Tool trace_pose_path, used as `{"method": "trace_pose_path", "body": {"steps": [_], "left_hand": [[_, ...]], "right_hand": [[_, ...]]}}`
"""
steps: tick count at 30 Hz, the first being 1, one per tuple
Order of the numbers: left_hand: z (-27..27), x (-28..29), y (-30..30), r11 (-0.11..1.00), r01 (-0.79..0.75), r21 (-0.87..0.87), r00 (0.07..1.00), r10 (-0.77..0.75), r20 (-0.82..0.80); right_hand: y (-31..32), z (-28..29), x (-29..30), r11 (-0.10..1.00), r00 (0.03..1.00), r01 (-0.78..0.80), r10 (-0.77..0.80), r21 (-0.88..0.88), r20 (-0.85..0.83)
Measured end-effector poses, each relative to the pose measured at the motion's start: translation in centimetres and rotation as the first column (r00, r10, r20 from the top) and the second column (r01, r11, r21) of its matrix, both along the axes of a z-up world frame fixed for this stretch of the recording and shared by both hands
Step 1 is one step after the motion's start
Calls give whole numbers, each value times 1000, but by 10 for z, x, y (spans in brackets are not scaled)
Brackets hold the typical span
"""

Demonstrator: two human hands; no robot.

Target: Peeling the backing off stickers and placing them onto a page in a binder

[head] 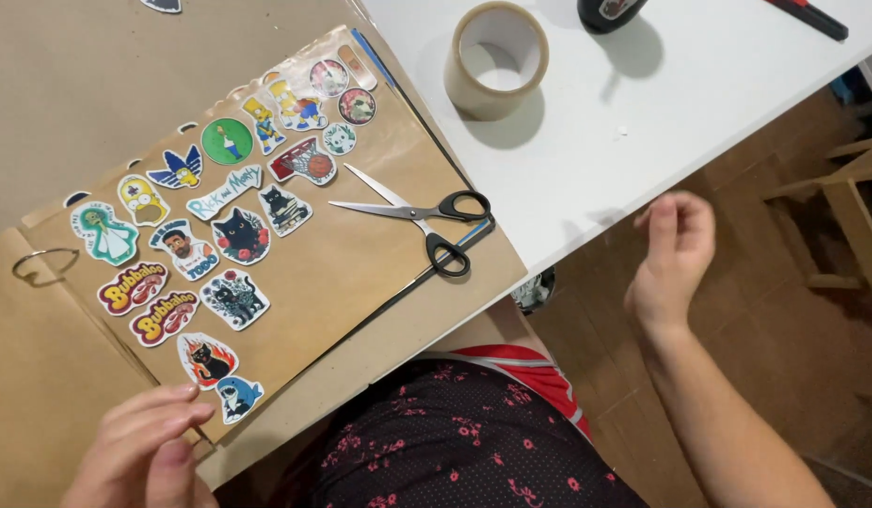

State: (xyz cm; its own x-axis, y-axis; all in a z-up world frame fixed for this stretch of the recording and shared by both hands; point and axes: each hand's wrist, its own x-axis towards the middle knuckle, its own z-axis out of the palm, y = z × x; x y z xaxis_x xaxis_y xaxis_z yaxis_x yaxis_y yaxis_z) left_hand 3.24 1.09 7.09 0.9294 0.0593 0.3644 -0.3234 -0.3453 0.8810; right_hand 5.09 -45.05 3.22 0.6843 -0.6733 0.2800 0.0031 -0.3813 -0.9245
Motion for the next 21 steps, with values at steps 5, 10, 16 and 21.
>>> {"method": "trace_pose_path", "body": {"steps": [5,10,16,21], "left_hand": [[-29,-11,41,989,64,134,992,-48,-117],[-52,-7,57,962,149,229,988,-156,13],[-47,-19,50,981,15,191,1000,-18,13],[-46,-21,48,991,1,137,999,7,-54]], "right_hand": [[-8,-43,-36,668,968,101,104,737,-227],[-20,-35,-22,431,962,-27,258,902,-95],[-26,-44,-32,391,936,-58,342,919,-87],[-20,-32,-35,521,939,199,140,830,-313]]}}
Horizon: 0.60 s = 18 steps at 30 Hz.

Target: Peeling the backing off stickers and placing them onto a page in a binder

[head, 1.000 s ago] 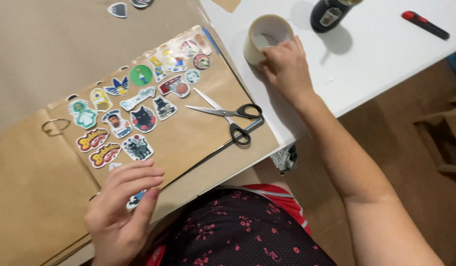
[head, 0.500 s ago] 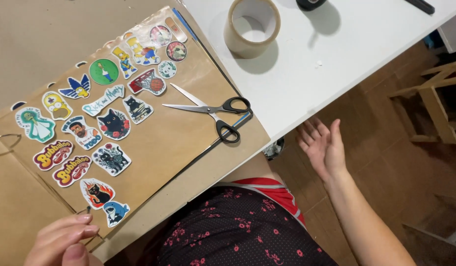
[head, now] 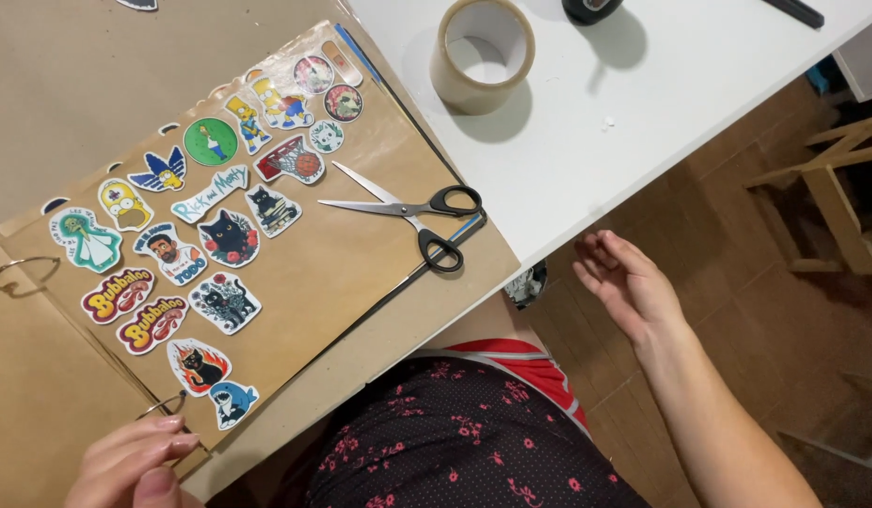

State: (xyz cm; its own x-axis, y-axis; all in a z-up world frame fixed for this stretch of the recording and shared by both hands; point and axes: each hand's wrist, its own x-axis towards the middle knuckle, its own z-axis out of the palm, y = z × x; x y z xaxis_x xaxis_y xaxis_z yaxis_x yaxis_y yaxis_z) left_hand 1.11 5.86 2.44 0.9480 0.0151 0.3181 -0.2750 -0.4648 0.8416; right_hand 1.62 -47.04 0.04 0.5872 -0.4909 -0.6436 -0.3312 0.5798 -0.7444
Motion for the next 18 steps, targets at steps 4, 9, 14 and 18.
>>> {"method": "trace_pose_path", "body": {"steps": [4,9,14,18], "left_hand": [[17,1,-14,999,12,32,996,-9,-89],[57,20,-78,956,-20,-292,999,8,-41],[85,40,-114,814,243,-527,859,-433,-273],[109,46,-115,649,224,-727,812,-537,-229]], "right_hand": [[25,38,-6,969,997,56,-66,-240,-33],[84,125,-11,374,791,-309,612,-874,-17],[148,168,23,235,474,-408,880,-882,15],[179,180,43,114,297,-404,955,-908,-12]]}}
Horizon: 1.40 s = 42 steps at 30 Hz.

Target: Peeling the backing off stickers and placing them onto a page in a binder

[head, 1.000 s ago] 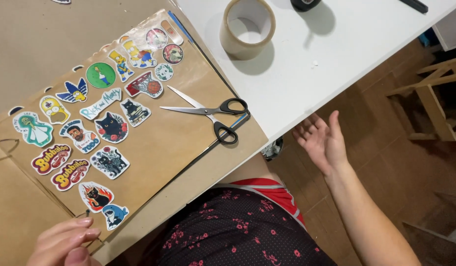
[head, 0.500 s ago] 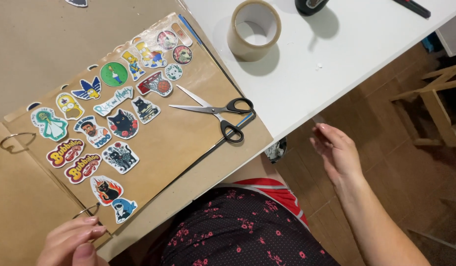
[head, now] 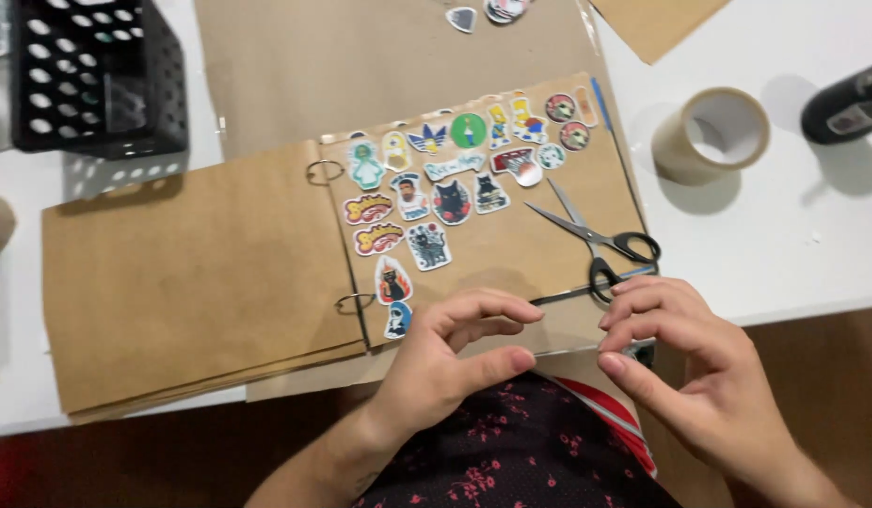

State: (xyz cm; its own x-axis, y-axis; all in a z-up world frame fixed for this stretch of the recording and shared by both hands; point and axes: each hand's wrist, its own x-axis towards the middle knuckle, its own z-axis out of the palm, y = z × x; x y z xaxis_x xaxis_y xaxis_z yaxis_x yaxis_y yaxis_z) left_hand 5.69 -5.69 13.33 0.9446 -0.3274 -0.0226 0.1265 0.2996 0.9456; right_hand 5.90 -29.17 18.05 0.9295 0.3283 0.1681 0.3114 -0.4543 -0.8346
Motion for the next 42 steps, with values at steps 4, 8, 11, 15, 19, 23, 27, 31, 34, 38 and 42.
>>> {"method": "trace_pose_path", "body": {"steps": [4,8,11,15,19,23,27,31,34,38,42], "left_hand": [[5,-3,4,997,-64,43,998,64,2],[1,-5,4,994,-108,4,993,108,-52],[-1,-5,3,993,-120,-21,991,118,-68],[-4,-7,2,993,-102,-66,989,94,-117],[-8,-8,1,992,-94,-87,989,83,-119],[-10,-10,2,987,-135,-89,984,124,-125],[-15,-13,2,964,-202,-175,973,177,-146],[-22,-12,4,899,-285,-333,937,188,-295],[-22,-13,4,871,-305,-386,909,145,-390],[-22,-12,4,845,-312,-434,899,114,-423],[-25,-13,4,834,-307,-459,904,104,-415]], "right_hand": [[11,-2,6,999,999,-44,44,-3,2],[16,-6,7,998,998,-57,57,2,5],[17,-8,7,997,997,-71,71,8,-1],[16,-13,5,996,996,-88,88,15,-9],[15,-15,6,997,997,-72,72,11,-15],[13,-15,7,999,997,-35,34,-15,-73],[12,-20,16,983,941,182,-179,-14,-287],[-22,-97,49,780,911,332,-119,-531,394],[-30,-113,61,691,975,203,-77,-694,208],[-20,-86,66,643,994,93,-103,-760,34],[-26,-86,72,530,995,46,-95,-847,-5]]}}
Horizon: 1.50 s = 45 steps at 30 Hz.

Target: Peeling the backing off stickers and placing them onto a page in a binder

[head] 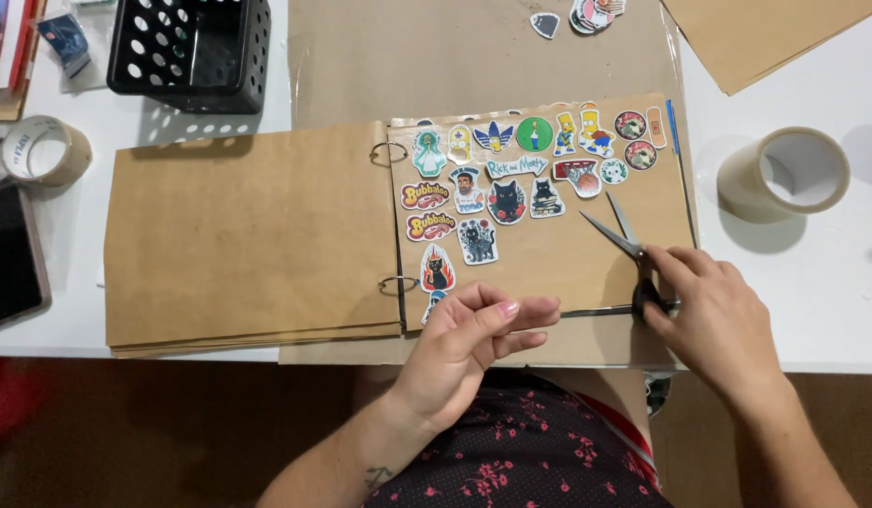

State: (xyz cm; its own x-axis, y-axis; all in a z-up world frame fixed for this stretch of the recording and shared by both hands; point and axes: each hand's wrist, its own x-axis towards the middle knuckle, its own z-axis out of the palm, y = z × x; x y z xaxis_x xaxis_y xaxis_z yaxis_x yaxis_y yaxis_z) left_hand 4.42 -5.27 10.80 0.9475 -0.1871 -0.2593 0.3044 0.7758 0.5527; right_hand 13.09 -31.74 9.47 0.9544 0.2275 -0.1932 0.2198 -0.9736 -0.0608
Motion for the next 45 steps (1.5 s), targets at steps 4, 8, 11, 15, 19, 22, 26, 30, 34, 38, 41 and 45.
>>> {"method": "trace_pose_path", "body": {"steps": [4,8,11,15,19,22,26,30,34,38,41,45], "left_hand": [[1,-1,1,1000,8,-6,1000,-8,5],[0,-2,2,1000,10,0,1000,-10,15],[-1,0,2,1000,-14,-3,999,14,29],[1,2,-3,999,-27,-42,998,30,62],[4,0,-11,998,4,-69,996,2,88],[3,-2,-14,996,41,-83,997,-36,66],[0,-3,-16,989,54,-139,996,-44,73],[0,-3,-15,982,54,-179,996,-42,72],[0,-2,-15,982,43,-185,997,-29,78],[0,-2,-15,983,41,-177,997,-29,69],[1,-3,-14,984,46,-173,997,-34,71],[7,-4,-10,991,84,-106,992,-74,99]], "right_hand": [[-1,5,1,997,995,70,-72,-33,-73],[-18,-3,-10,963,994,109,-107,246,-24],[-21,9,-41,647,986,157,-65,746,-152],[-16,-2,-100,432,972,-154,227,889,58],[20,20,-101,387,922,-177,387,905,15],[25,14,-101,440,932,-149,362,886,-23],[33,7,-100,400,941,-96,335,912,-48],[36,1,-99,404,956,-109,293,908,-16],[37,-3,-100,417,960,-104,278,903,-18],[35,-12,-102,437,965,-70,257,897,-50],[35,-13,-103,458,970,-50,233,888,-65],[37,-9,-100,468,968,-45,237,882,-76]]}}
